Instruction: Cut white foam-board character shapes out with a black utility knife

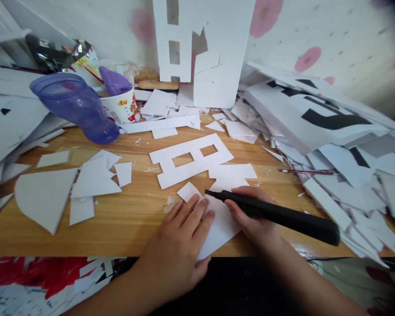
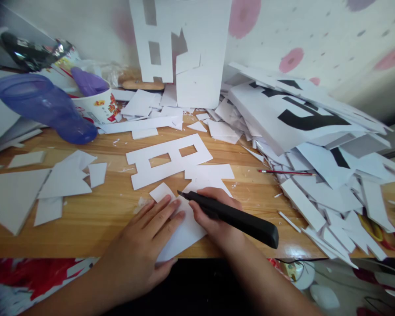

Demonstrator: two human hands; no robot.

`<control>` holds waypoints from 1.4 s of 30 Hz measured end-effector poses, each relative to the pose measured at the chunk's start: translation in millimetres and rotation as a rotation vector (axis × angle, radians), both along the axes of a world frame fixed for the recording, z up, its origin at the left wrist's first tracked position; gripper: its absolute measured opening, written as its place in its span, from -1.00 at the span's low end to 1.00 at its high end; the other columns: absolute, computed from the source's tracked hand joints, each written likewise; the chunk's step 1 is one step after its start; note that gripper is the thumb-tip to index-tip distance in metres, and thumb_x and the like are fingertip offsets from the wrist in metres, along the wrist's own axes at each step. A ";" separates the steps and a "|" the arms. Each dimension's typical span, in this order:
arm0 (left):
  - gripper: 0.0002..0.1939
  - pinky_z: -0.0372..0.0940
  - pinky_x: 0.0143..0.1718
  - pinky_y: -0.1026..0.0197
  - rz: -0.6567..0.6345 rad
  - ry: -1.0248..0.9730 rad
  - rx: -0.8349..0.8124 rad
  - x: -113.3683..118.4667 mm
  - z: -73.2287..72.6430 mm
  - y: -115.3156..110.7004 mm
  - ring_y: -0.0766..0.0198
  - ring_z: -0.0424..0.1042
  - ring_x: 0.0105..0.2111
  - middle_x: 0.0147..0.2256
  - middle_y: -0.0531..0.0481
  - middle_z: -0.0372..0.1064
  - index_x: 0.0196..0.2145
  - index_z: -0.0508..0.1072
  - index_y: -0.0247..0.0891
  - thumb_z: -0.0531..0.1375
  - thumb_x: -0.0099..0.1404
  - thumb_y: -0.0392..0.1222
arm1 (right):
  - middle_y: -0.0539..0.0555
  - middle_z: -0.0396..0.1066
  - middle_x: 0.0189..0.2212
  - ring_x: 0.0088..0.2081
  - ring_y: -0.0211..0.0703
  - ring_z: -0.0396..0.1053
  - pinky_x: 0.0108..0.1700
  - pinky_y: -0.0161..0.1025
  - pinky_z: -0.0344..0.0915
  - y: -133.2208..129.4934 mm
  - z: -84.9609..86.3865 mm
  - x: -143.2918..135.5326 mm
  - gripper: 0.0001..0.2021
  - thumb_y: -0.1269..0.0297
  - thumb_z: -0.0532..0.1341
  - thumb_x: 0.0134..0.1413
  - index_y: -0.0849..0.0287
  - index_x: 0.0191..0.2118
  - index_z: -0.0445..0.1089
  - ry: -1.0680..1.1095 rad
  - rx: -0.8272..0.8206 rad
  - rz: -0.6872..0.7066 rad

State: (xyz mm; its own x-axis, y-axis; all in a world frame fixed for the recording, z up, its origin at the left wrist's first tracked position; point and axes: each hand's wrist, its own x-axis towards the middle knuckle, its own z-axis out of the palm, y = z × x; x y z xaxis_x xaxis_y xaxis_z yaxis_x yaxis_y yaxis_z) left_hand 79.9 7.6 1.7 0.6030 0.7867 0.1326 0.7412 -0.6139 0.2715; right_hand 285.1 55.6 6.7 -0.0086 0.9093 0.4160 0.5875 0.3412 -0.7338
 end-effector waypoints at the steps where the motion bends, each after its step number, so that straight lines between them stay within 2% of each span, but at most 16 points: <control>1: -0.28 0.04 0.28 -0.21 -0.001 -0.002 0.002 0.1 0.0 0.0 -0.11 -0.01 0.32 0.33 -0.18 0.01 0.27 0.19 -0.28 0.20 0.17 -0.08 | 0.04 0.56 -0.42 -0.42 -0.14 0.52 -0.37 -0.23 0.49 0.2 0.0 0.0 -0.83 0.19 0.33 -0.02 0.08 -0.27 0.46 -0.001 -0.008 0.001; 17: -0.25 0.03 0.28 -0.26 0.015 -0.012 -0.023 1.7 2.3 0.3 -0.15 -0.02 0.32 0.33 -0.24 0.00 0.26 0.19 -0.29 0.23 0.11 -0.17 | -0.04 0.55 -0.50 -0.52 -0.20 0.48 -0.45 -0.29 0.40 -1.7 3.9 11.4 -0.90 0.15 0.30 0.01 0.01 -0.35 0.49 -0.201 0.062 0.101; 21: -0.26 0.01 0.28 -0.28 0.016 0.007 -0.029 1.8 3.2 1.0 -0.15 -0.04 0.33 0.32 -0.23 0.01 0.25 0.20 -0.28 0.22 0.12 -0.17 | -0.06 0.53 -0.51 -0.53 -0.25 0.45 -0.46 -0.32 0.36 -6.0 1.3 15.0 -0.90 0.15 0.31 0.00 -0.01 -0.34 0.50 -0.197 0.006 0.162; 25: -0.25 0.00 0.28 -0.28 0.005 0.004 0.003 1.5 2.4 1.5 -0.16 -0.04 0.32 0.32 -0.26 0.01 0.25 0.19 -0.30 0.23 0.11 -0.17 | -0.06 0.51 -0.54 -0.55 -0.27 0.43 -0.50 -0.36 0.33 -5.6 8.5 11.1 -0.94 0.21 0.29 0.01 0.05 -0.38 0.48 -0.110 -0.094 0.138; 27: -0.25 -0.01 0.29 -0.27 0.003 0.003 0.008 1.5 1.9 1.2 -0.16 -0.03 0.32 0.32 -0.27 0.01 0.25 0.20 -0.31 0.23 0.11 -0.16 | -0.03 0.52 -0.51 -0.51 -0.25 0.45 -0.47 -0.34 0.34 -2.5 13.7 8.5 -0.92 0.22 0.29 0.01 0.09 -0.37 0.47 -0.060 -0.110 0.165; 31: -0.26 -0.01 0.28 -0.28 0.003 0.001 0.024 1.7 1.4 0.7 -0.17 -0.01 0.31 0.31 -0.27 0.04 0.25 0.21 -0.31 0.24 0.11 -0.15 | 0.08 0.54 -0.32 -0.33 -0.16 0.49 -0.29 -0.26 0.41 4.5 19.2 6.5 -0.77 0.22 0.30 0.05 0.14 -0.15 0.46 0.005 -0.062 0.327; 34: -0.26 -0.01 0.28 -0.28 0.004 0.005 0.028 2.0 2.1 1.1 -0.17 0.01 0.31 0.31 -0.26 0.06 0.25 0.21 -0.31 0.24 0.12 -0.14 | 0.07 0.55 -0.28 -0.27 -0.19 0.50 -0.21 -0.29 0.40 8.2 18.8 7.5 -0.82 0.31 0.28 0.09 0.13 -0.15 0.45 0.015 -0.061 0.376; 37: -0.26 -0.02 0.29 -0.28 0.009 0.018 0.001 2.2 3.3 1.9 -0.16 0.02 0.30 0.31 -0.22 0.06 0.26 0.21 -0.27 0.24 0.13 -0.11 | 0.01 0.53 -0.34 -0.37 -0.29 0.47 -0.30 -0.37 0.37 11.5 16.9 11.7 -0.83 0.36 0.28 0.09 0.12 -0.16 0.44 -0.026 -0.059 0.422; 42: -0.28 -0.03 0.28 -0.30 0.030 0.020 -0.021 1.6 5.0 1.5 -0.14 0.03 0.31 0.30 -0.19 0.08 0.25 0.23 -0.23 0.24 0.15 -0.05 | -0.08 0.40 -0.51 -0.54 -0.37 0.32 -0.46 -0.42 0.26 13.6 9.9 21.6 -0.77 0.36 0.30 0.08 0.09 -0.10 0.42 -0.143 0.039 0.502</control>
